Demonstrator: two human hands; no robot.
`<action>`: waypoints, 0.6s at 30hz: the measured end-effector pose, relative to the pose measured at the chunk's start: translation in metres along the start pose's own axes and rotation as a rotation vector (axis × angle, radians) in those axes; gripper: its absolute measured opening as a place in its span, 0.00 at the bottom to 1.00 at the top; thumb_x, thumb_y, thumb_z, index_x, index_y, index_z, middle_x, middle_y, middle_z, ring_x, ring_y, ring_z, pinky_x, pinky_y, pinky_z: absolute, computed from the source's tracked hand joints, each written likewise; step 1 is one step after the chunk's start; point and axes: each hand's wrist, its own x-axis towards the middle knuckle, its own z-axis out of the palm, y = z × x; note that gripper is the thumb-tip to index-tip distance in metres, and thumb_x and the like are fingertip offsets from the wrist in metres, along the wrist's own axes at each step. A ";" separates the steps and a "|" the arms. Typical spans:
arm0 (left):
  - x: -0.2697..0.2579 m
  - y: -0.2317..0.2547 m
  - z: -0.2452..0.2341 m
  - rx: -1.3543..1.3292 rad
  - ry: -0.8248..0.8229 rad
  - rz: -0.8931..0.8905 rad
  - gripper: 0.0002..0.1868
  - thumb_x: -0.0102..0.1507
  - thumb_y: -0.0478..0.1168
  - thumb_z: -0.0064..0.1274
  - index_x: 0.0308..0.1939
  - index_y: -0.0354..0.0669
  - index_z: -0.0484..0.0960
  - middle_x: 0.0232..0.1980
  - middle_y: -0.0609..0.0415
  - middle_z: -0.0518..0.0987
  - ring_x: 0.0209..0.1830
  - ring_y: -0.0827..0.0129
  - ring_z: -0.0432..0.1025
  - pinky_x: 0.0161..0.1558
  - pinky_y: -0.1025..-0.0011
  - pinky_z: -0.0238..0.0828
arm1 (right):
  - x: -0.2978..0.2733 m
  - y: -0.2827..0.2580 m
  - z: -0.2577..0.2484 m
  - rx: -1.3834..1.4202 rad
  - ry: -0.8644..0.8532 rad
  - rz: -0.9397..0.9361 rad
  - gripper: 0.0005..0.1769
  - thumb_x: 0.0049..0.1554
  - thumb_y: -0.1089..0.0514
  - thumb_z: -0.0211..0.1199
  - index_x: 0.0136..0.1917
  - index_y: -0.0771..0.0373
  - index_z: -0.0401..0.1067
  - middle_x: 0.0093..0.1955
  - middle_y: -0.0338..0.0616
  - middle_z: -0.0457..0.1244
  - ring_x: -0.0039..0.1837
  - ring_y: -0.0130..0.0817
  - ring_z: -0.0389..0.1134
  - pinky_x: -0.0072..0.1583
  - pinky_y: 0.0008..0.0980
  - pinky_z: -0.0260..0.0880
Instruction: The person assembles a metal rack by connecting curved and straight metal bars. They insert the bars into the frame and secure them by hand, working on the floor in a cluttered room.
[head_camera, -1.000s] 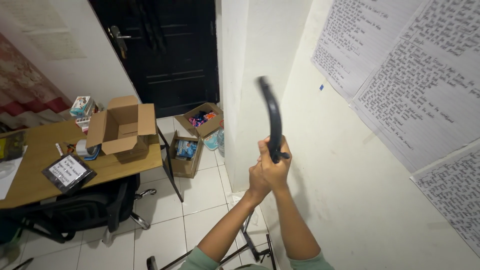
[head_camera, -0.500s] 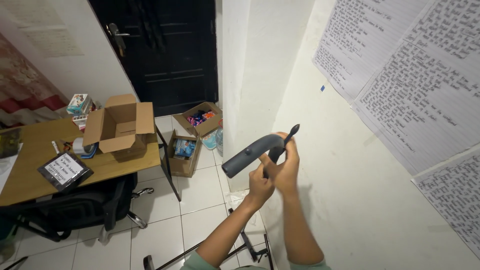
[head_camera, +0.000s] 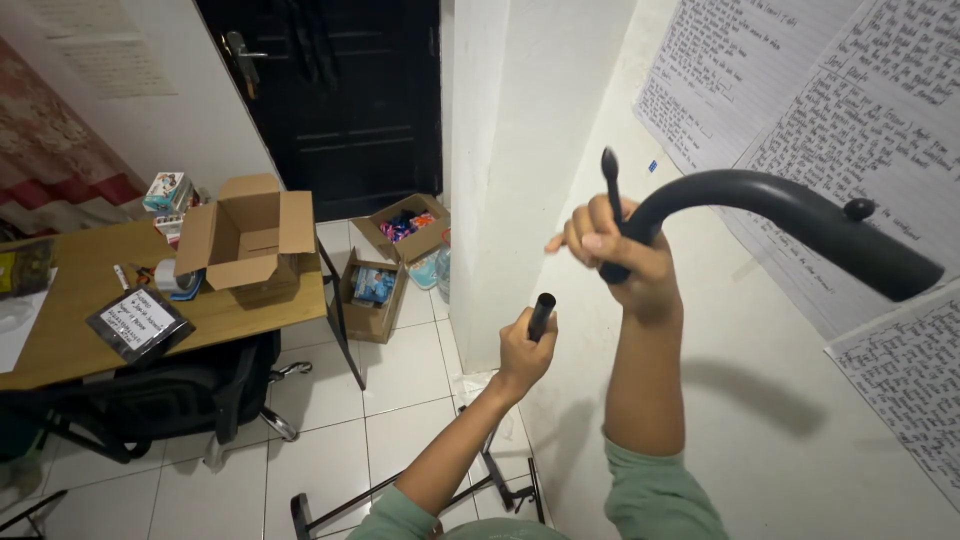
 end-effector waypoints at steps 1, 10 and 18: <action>0.002 0.001 0.000 0.004 -0.002 -0.007 0.18 0.67 0.36 0.57 0.26 0.38 0.68 0.17 0.54 0.65 0.15 0.72 0.59 0.21 0.68 0.57 | -0.005 -0.002 -0.001 0.026 -0.033 0.020 0.15 0.55 0.62 0.61 0.35 0.54 0.55 0.32 0.36 0.53 0.39 0.29 0.55 0.61 0.46 0.69; -0.005 0.032 -0.023 -0.062 -0.118 -0.070 0.12 0.64 0.35 0.59 0.48 0.35 0.76 0.41 0.51 0.79 0.42 0.71 0.76 0.49 0.72 0.73 | -0.133 0.077 -0.018 -0.292 0.333 0.325 0.19 0.52 0.67 0.65 0.32 0.56 0.55 0.32 0.33 0.53 0.39 0.25 0.53 0.47 0.29 0.61; -0.059 0.068 -0.010 -0.039 0.093 0.213 0.18 0.68 0.35 0.50 0.61 0.36 0.68 0.61 0.43 0.71 0.61 0.61 0.68 0.63 0.62 0.65 | -0.190 0.122 -0.049 -0.929 0.501 0.284 0.17 0.54 0.64 0.69 0.32 0.63 0.61 0.28 0.37 0.55 0.32 0.26 0.55 0.36 0.30 0.61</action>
